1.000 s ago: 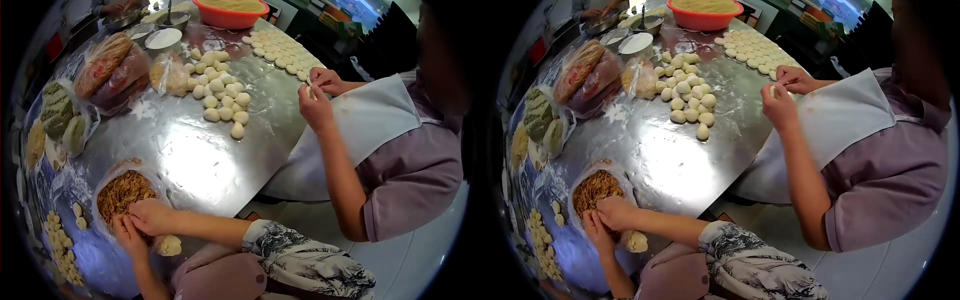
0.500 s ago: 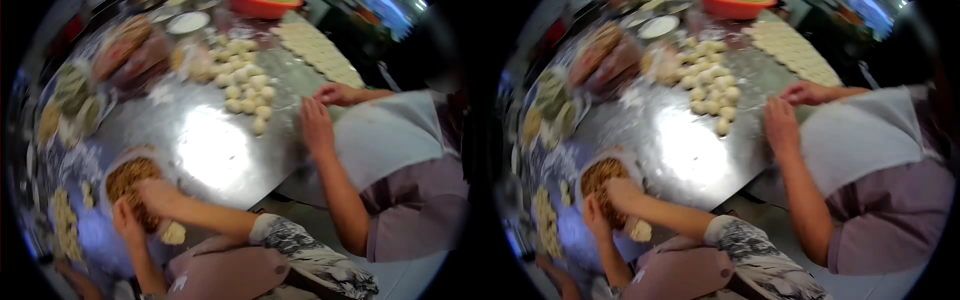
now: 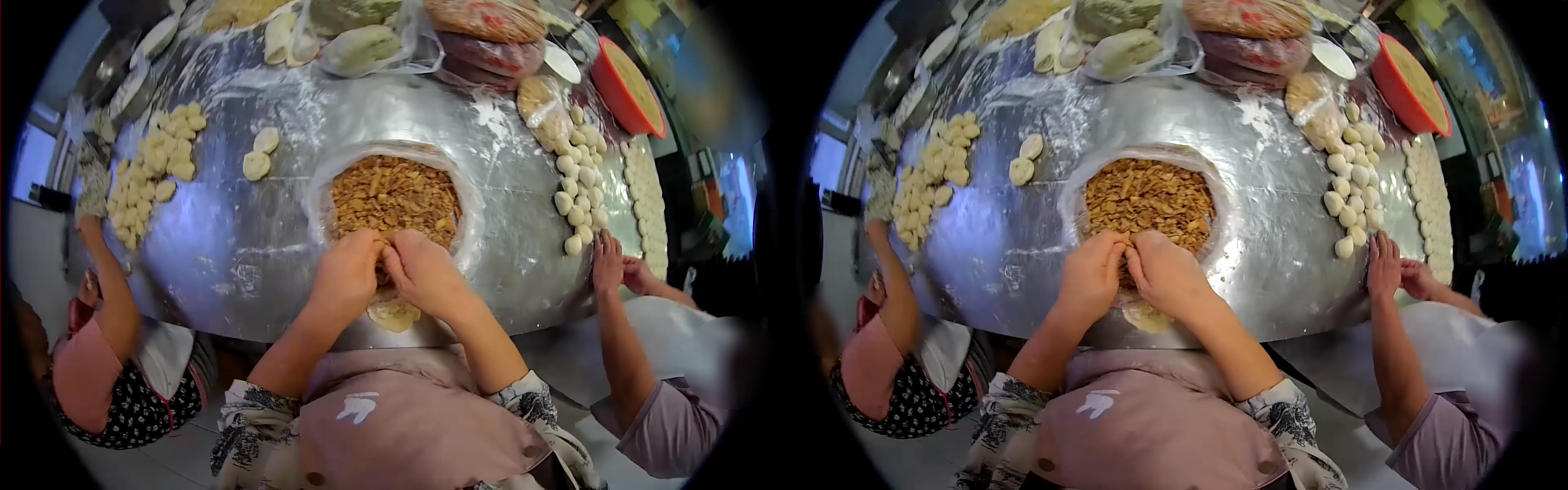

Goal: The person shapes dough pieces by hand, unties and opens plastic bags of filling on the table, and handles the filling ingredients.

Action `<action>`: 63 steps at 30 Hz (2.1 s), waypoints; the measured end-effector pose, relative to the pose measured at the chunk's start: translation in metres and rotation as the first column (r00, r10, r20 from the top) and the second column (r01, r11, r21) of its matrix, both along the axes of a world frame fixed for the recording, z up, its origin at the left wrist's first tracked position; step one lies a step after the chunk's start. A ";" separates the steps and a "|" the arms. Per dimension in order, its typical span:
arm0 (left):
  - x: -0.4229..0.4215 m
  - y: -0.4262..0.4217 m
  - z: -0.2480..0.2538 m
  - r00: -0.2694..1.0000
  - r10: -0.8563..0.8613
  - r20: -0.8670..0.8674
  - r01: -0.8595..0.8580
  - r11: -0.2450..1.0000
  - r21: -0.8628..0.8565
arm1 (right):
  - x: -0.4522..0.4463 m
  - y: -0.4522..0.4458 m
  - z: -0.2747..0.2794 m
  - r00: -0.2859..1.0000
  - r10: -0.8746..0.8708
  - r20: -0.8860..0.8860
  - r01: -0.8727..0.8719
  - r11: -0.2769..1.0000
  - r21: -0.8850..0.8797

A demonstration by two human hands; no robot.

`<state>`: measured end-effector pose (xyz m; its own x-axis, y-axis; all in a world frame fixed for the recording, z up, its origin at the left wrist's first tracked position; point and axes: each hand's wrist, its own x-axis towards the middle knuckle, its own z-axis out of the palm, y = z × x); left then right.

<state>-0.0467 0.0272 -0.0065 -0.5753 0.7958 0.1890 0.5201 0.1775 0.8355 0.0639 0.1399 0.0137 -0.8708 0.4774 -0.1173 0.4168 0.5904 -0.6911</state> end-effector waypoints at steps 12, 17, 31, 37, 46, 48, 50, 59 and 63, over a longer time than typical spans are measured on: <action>-0.012 -0.003 -0.021 0.987 -0.099 0.128 0.086 0.991 0.101 | -0.013 -0.010 0.007 0.987 -0.003 0.162 -0.011 0.996 0.084; -0.006 -0.005 -0.011 0.989 -0.114 0.092 0.112 0.993 0.027 | 0.000 -0.013 0.008 0.995 -0.018 0.098 0.018 1.000 0.001; 0.023 0.019 -0.007 0.965 0.175 -0.197 -0.161 0.983 0.085 | 0.025 0.007 -0.017 0.975 -0.222 -0.027 0.223 0.957 0.183; 0.017 0.013 0.004 1.000 0.010 -0.007 -0.010 0.999 -0.031 | 0.017 0.012 0.006 0.998 -0.060 0.033 0.059 0.998 0.034; 0.012 0.011 -0.003 0.988 -0.089 0.129 0.098 0.993 -0.063 | 0.017 0.012 -0.016 0.989 -0.046 -0.142 0.040 0.998 -0.047; 0.010 0.012 -0.002 0.987 -0.089 0.136 0.098 0.994 -0.057 | 0.015 0.011 -0.017 0.976 -0.055 -0.208 0.048 0.998 -0.040; 0.009 0.013 -0.002 0.985 -0.079 0.151 0.090 0.994 -0.067 | 0.013 0.009 -0.017 0.964 -0.086 -0.251 0.076 0.996 -0.052; 0.012 0.008 -0.003 0.986 -0.050 0.157 0.069 0.991 -0.117 | 0.016 0.006 -0.024 0.956 -0.029 -0.294 0.053 0.996 0.074; 0.004 0.009 -0.004 0.997 -0.071 0.032 0.074 0.992 -0.098 | 0.024 0.009 -0.015 0.995 -0.027 -0.099 0.051 0.967 0.251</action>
<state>-0.0427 0.0360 -0.0109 -0.5192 0.8498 0.0914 0.5108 0.2229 0.8303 0.0881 0.1490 -0.0015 -0.8524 0.5146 0.0929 0.3832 0.7356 -0.5585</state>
